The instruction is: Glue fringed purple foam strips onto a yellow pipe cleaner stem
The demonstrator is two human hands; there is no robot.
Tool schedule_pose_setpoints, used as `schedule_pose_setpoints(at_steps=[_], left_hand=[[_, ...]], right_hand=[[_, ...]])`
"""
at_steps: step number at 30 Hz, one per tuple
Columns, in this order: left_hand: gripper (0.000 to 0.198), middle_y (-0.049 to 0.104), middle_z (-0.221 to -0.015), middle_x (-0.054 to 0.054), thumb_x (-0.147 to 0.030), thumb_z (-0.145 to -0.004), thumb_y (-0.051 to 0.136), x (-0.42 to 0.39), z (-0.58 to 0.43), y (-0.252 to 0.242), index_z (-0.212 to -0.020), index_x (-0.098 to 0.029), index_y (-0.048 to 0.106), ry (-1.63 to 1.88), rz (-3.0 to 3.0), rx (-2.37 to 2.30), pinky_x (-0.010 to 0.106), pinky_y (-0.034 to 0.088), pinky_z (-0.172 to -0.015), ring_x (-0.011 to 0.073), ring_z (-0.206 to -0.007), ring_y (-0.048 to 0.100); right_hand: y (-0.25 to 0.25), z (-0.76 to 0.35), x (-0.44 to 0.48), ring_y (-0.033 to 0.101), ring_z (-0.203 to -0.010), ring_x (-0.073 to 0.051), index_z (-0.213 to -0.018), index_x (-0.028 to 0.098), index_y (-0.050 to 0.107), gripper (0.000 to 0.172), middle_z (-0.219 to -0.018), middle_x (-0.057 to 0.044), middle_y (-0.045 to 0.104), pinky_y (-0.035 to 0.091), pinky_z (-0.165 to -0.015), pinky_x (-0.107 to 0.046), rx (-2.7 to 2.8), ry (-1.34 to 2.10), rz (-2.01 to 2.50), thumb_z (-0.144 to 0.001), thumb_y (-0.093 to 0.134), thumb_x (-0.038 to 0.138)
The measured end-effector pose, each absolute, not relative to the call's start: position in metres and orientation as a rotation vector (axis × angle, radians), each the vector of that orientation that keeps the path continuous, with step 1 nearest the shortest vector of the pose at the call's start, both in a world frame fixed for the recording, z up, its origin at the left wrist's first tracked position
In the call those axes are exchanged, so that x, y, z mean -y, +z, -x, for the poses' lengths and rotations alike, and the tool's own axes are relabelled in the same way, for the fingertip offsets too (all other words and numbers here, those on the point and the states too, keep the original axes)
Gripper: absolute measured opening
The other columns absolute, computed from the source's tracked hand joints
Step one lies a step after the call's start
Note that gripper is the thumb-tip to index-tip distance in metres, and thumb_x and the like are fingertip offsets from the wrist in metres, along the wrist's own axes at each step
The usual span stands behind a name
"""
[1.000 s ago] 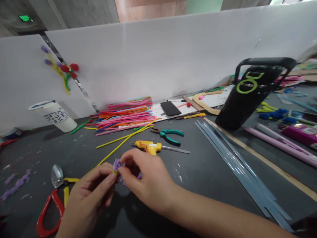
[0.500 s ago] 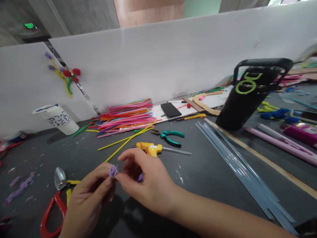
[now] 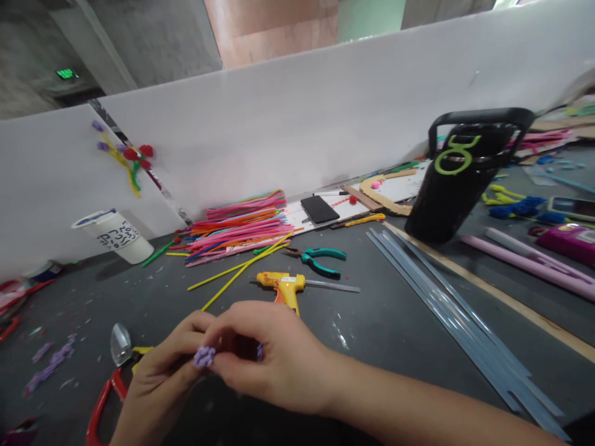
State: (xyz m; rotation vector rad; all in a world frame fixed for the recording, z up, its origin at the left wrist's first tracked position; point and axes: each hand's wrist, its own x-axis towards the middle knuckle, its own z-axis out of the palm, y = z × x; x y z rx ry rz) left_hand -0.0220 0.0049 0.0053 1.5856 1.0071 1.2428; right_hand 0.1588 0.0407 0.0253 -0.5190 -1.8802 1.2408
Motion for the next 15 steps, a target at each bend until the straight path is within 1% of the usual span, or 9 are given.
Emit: schedule_pose_setpoints(at_steps=[7,10,15], left_hand=[[0.008,0.063,-0.076,0.002,-0.027,-0.078,0.067,-0.001,0.013,0.006,-0.076,-0.027,0.075,1.331,-1.535,-1.066,0.025,0.043,-0.067,0.0170,-0.073,0.057],[0.007,0.063,-0.073,0.002,-0.027,-0.076,0.069,0.000,0.010,0.005,-0.073,-0.025,0.075,1.379,-1.498,-1.130,0.024,0.041,-0.063,0.0162,-0.069,0.055],[0.008,0.059,-0.068,0.000,-0.031,-0.074,0.071,-0.001,0.008,0.003,-0.071,-0.025,0.074,1.382,-1.356,-1.116,0.022,0.036,-0.052,0.0118,-0.058,0.046]], right_hand=[[0.024,-0.158,-0.039,0.048,-0.058,-0.008,-0.078,0.014,0.064,0.011,-0.066,0.004,0.052,0.041,-0.056,-0.017,1.882,1.225,0.542,-0.075,0.056,0.007],[0.023,-0.157,-0.039,0.049,-0.058,-0.008,-0.080,0.015,0.064,0.012,-0.067,0.004,0.053,0.042,-0.056,-0.017,1.855,1.240,0.574,-0.074,0.056,0.007],[0.025,-0.157,-0.040,0.051,-0.059,-0.010,-0.086,0.014,0.064,0.015,-0.070,0.001,0.057,0.043,-0.056,-0.020,1.833,1.300,0.602,-0.074,0.055,0.010]])
